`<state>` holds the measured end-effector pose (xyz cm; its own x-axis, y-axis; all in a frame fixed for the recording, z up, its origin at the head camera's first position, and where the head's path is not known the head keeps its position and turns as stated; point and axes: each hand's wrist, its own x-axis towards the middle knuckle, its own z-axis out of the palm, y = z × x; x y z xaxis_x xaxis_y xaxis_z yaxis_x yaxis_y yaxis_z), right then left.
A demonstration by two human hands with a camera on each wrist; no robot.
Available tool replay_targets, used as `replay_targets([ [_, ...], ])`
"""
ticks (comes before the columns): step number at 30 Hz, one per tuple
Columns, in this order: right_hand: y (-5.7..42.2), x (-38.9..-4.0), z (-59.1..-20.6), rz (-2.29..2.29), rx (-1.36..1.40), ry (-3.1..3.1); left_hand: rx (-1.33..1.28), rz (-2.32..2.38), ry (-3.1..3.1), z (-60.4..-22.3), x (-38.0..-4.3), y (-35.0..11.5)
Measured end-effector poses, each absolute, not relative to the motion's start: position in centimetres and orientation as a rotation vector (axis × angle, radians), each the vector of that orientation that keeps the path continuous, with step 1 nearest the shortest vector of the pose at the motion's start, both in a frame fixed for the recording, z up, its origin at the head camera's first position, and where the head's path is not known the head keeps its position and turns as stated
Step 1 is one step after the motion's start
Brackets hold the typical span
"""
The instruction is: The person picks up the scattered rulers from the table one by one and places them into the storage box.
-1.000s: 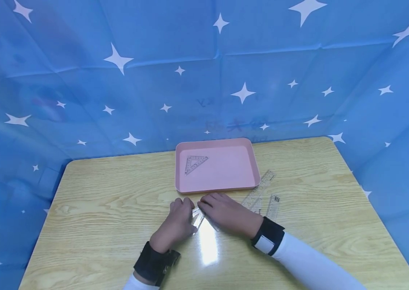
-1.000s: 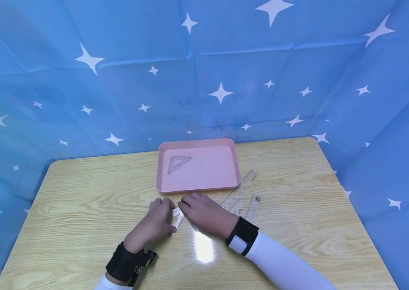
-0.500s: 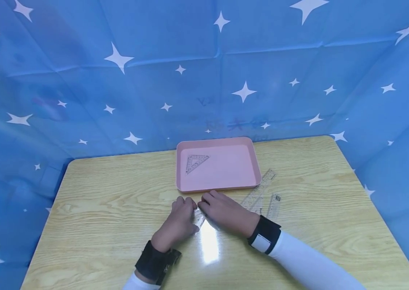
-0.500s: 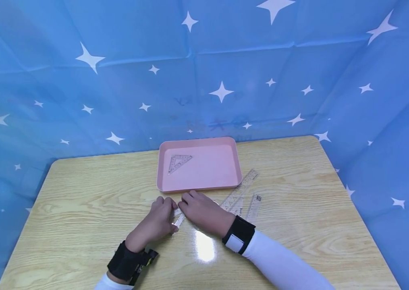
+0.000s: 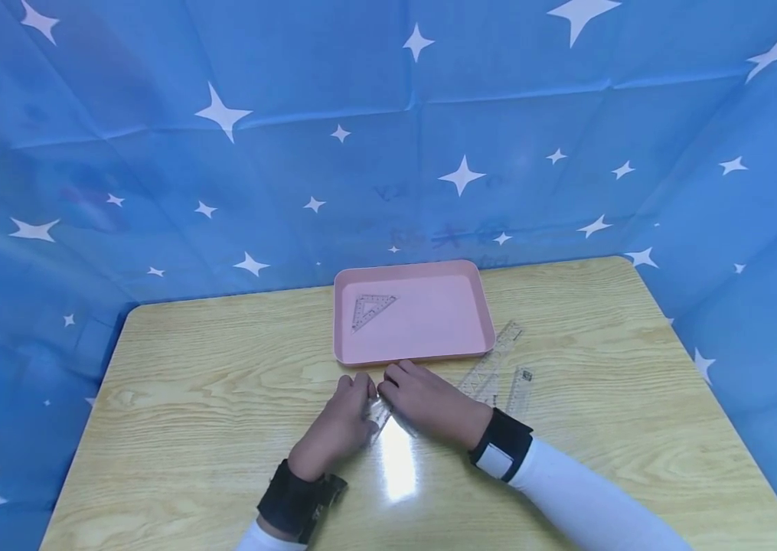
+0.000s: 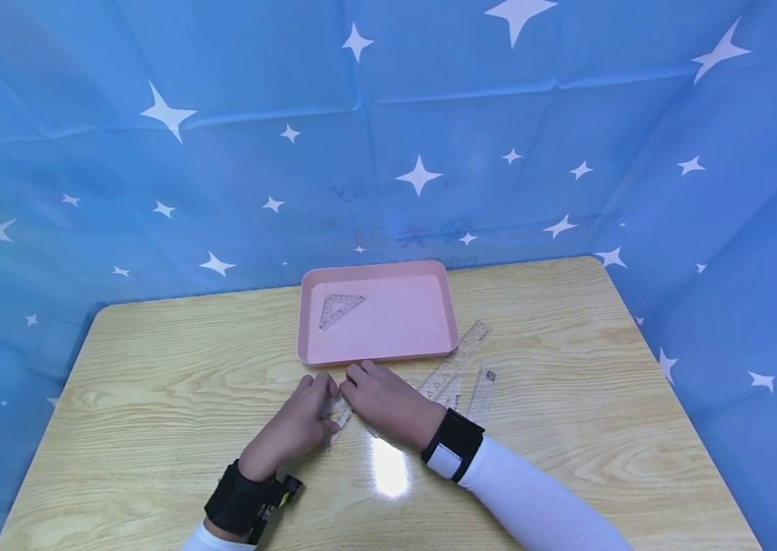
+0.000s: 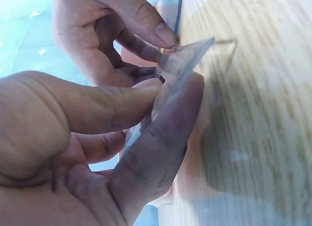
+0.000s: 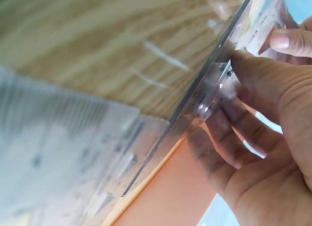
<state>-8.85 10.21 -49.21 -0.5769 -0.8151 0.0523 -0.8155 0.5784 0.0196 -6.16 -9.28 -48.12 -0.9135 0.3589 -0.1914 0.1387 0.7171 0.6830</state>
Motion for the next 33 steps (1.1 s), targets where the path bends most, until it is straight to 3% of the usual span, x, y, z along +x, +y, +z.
replay_targets([
  [33,10.6,-8.6,-48.4,0.17,1.337,-2.671,0.307,1.226,2.716,-46.8,-6.4,-9.9],
])
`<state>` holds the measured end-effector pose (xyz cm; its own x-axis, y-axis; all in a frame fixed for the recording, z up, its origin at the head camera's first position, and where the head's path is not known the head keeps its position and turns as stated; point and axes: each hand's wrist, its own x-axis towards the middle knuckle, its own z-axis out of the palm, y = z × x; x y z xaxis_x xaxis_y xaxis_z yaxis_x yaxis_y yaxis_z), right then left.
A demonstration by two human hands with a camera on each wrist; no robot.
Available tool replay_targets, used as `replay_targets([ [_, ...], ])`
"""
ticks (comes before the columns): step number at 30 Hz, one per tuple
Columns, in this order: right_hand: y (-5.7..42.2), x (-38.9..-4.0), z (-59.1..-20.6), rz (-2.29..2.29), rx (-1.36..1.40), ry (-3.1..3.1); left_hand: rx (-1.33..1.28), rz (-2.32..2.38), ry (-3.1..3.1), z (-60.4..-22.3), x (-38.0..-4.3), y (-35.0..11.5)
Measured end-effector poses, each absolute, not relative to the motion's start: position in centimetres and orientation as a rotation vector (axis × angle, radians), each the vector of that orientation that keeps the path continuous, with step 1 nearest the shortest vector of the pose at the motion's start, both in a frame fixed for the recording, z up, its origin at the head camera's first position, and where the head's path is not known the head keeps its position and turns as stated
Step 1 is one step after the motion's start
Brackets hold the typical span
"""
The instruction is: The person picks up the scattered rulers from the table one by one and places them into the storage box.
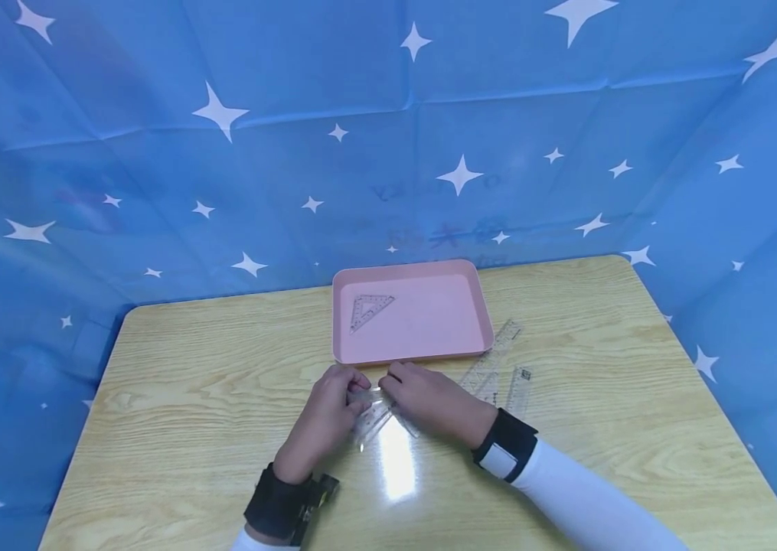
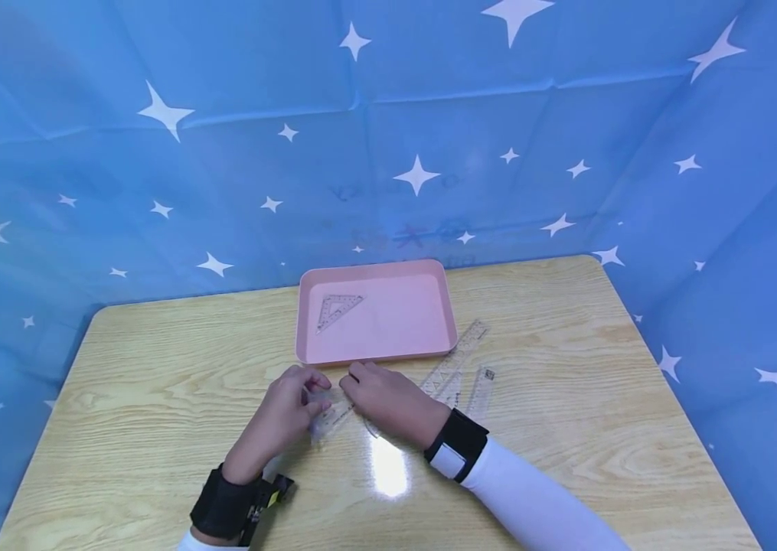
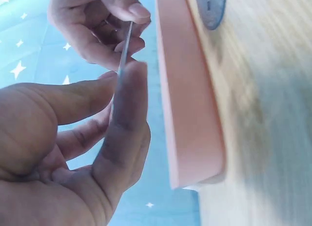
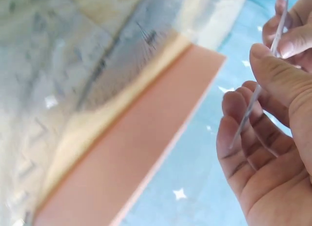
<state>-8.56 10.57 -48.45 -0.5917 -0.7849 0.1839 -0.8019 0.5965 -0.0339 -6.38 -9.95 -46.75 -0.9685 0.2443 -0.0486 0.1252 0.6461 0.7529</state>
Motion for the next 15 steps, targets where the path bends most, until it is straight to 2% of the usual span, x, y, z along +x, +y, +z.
replay_targets([
  [8,11.4,-8.4,-47.0,0.233,1.323,-2.728,0.29,1.215,2.747,-46.0,-6.2,-10.5],
  [15,12.4,-9.1,-45.2,0.279,1.326,-2.613,0.389,1.269,2.8,-44.8,-6.2,-10.5],
])
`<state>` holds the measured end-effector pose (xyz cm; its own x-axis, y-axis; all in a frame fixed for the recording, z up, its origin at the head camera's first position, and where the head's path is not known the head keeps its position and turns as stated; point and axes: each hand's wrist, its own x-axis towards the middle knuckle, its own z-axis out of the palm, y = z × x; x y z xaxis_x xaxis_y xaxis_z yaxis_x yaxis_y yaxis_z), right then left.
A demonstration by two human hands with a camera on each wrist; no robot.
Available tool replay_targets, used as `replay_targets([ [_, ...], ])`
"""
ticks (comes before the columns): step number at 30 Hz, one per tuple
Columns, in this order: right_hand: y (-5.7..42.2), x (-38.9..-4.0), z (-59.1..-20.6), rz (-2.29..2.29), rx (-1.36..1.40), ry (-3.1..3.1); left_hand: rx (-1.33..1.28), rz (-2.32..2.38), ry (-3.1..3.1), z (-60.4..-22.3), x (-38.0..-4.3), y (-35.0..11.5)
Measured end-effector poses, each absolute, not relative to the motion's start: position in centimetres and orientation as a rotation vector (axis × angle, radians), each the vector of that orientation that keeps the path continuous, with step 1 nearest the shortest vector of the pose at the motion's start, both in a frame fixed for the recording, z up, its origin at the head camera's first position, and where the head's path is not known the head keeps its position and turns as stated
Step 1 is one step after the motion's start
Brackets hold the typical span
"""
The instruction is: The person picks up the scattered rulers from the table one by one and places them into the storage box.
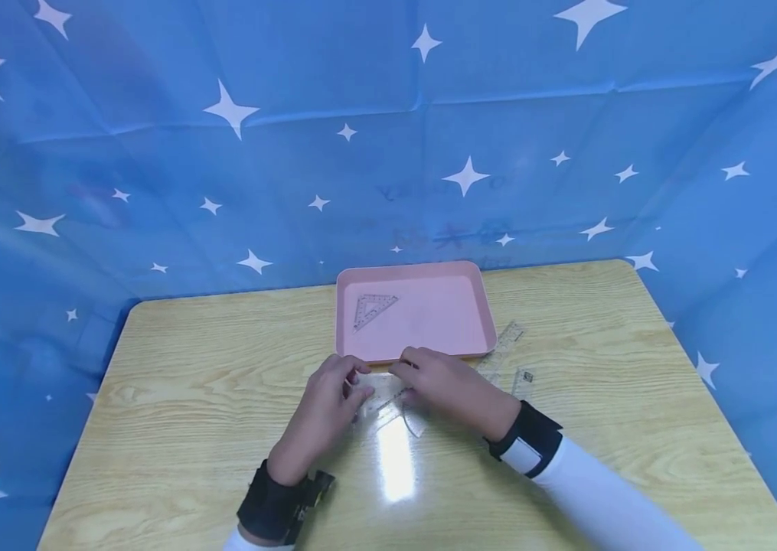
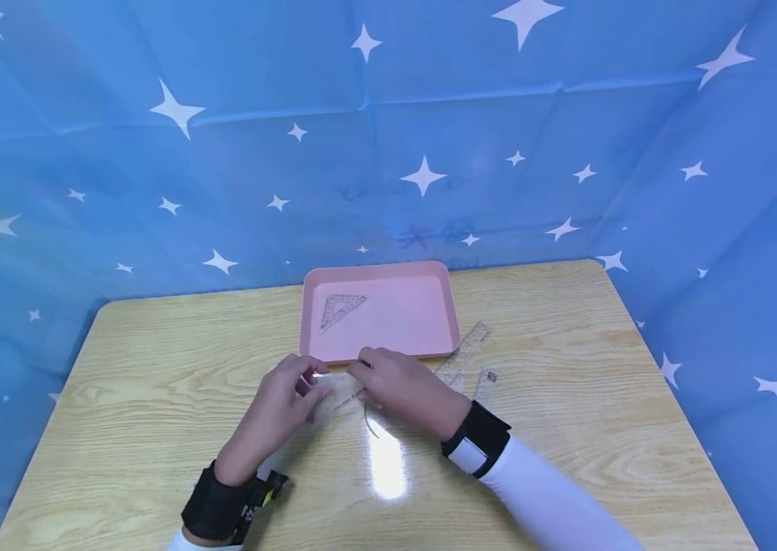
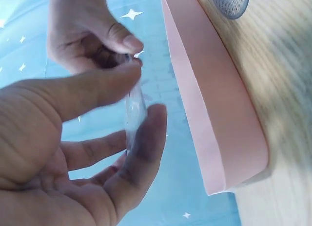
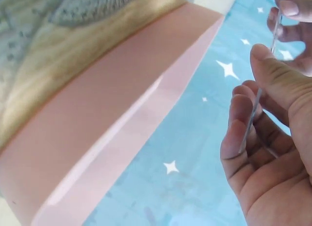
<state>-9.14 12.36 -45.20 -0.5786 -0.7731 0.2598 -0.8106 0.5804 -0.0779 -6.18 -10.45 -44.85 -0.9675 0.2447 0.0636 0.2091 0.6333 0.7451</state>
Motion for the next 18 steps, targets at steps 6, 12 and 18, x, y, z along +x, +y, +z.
replay_targets([
  [6,12.9,-10.3,-44.2,0.286,1.315,-2.59,0.431,1.239,2.815,-43.7,-6.3,-9.9],
  [12,13.0,-11.7,-43.6,0.231,1.311,-2.576,0.452,1.12,2.89,-43.1,-6.8,-9.4],
  [18,12.6,-12.7,-42.5,0.196,1.285,-2.568,0.571,1.006,3.038,-42.7,-7.6,-8.9],
])
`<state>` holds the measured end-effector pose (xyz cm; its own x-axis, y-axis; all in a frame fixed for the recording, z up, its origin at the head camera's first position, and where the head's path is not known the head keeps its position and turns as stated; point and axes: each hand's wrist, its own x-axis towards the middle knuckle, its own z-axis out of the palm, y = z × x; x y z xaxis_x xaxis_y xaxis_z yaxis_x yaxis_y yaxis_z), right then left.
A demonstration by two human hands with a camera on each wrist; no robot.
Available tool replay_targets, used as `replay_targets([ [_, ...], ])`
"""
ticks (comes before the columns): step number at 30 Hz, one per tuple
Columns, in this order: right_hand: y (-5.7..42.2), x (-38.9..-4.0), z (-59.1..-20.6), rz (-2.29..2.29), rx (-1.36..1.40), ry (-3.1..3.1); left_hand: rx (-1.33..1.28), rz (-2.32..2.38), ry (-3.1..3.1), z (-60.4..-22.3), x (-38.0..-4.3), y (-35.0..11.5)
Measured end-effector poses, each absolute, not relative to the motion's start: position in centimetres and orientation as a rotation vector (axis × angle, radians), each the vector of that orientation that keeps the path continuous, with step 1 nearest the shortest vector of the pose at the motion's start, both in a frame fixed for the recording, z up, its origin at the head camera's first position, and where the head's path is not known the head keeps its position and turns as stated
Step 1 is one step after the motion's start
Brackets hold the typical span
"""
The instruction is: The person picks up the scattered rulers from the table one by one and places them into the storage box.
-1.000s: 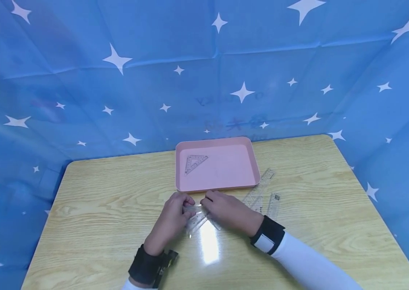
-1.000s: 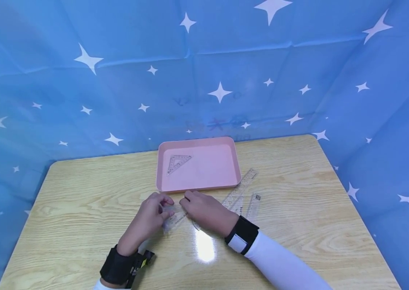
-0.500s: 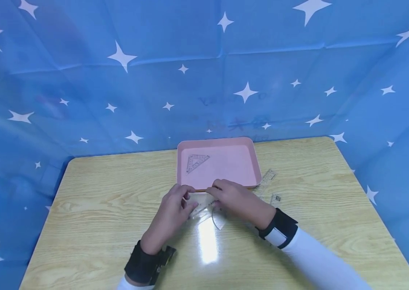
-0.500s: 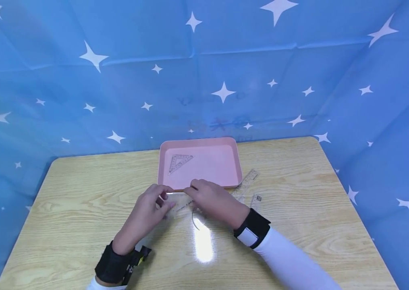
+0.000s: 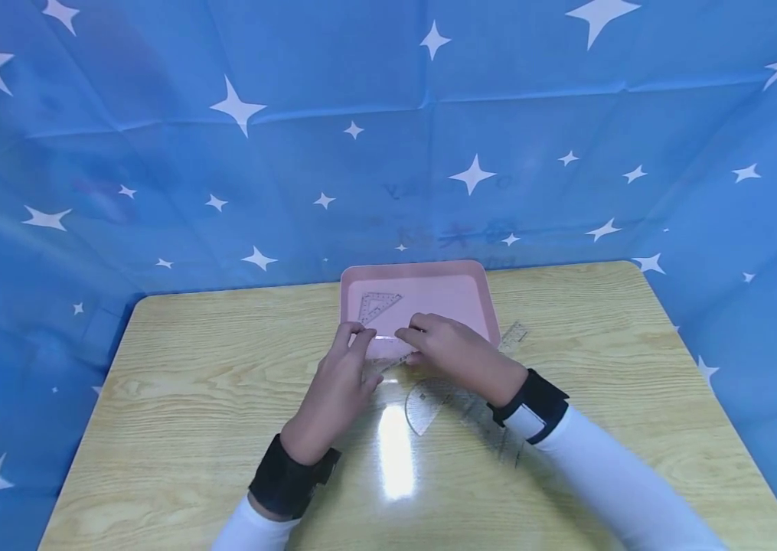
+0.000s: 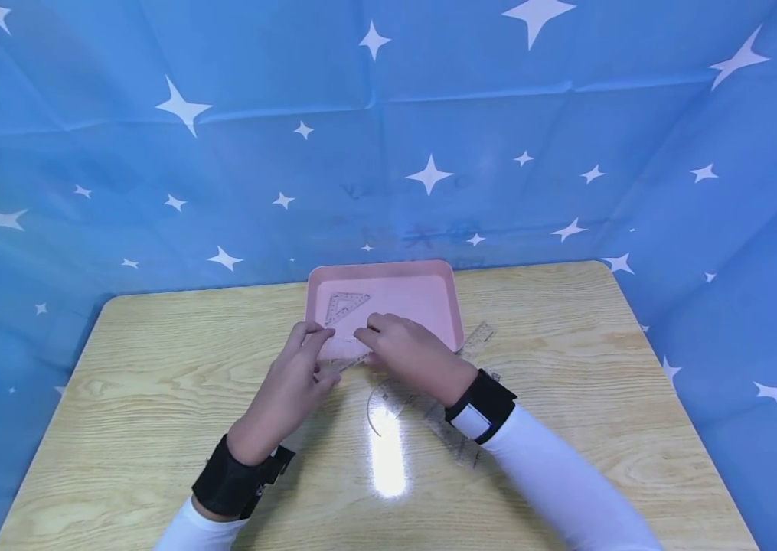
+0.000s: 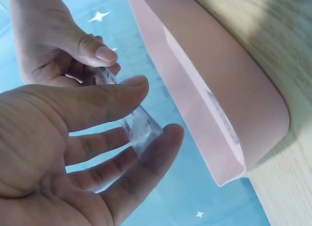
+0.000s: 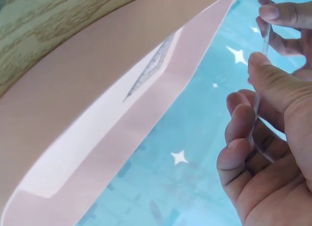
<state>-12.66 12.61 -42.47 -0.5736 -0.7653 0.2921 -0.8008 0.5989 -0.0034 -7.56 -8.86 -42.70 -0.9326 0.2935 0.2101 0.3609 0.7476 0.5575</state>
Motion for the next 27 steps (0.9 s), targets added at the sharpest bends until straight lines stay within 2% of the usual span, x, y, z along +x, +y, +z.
replay_targets([
  [10,12.3,-14.1,-41.9,0.17,1.246,-2.594,-0.67,-0.64,-2.772,-42.6,-9.8,-8.2],
  [27,12.1,-16.4,-43.2,0.118,1.132,-2.678,-0.756,-0.556,-2.912,-43.1,-14.1,-8.2],
])
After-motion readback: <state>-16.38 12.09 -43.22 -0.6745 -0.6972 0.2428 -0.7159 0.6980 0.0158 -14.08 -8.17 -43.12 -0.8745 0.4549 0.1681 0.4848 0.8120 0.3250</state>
